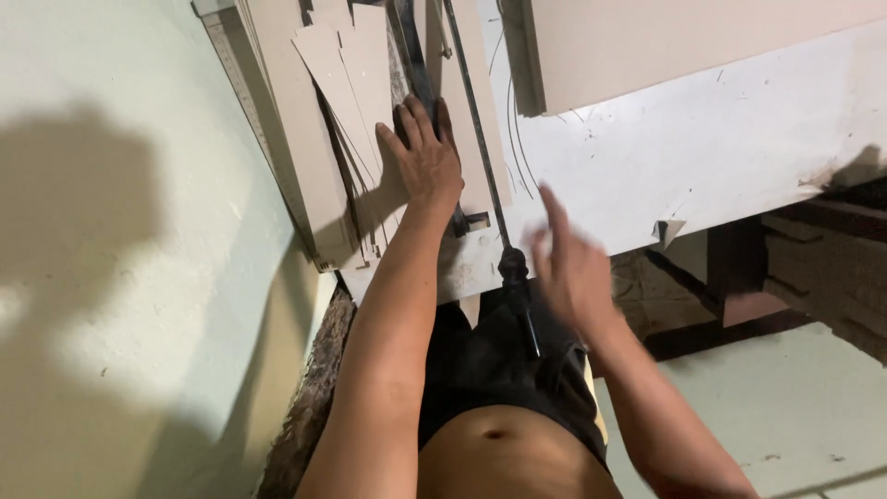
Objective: The person uses a manual paper cutter to slice a large sheet of paper into multiple strips. They align the paper, pull down the cutting lever, and then gather the cut strips together at the end.
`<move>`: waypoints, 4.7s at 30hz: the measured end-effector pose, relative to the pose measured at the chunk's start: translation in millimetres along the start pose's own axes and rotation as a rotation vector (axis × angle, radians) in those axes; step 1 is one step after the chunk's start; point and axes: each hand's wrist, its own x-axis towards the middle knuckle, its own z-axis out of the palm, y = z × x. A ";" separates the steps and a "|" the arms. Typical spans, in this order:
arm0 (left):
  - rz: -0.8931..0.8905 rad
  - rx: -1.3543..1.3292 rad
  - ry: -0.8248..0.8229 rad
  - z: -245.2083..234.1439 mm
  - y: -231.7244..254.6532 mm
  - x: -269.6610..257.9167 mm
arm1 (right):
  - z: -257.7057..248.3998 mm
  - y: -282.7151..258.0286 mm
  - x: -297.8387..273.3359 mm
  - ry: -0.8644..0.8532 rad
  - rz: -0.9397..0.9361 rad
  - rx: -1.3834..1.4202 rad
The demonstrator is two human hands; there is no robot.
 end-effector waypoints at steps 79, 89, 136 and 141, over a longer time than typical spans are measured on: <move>-0.014 -0.065 -0.005 -40.2 6.4 -36.4 | 123.9 90.2 98.1 -0.280 -0.021 0.118; -0.005 -0.105 -0.046 -35.1 5.9 -27.6 | 60.0 -20.6 -65.5 -0.330 0.249 -0.159; 0.459 0.144 0.196 -1.6 -75.7 -125.6 | -88.9 -34.0 -42.9 -0.619 -0.010 0.238; 0.211 -0.257 0.261 -16.7 -69.3 -117.0 | -100.0 -41.0 -30.3 -0.607 -0.011 0.150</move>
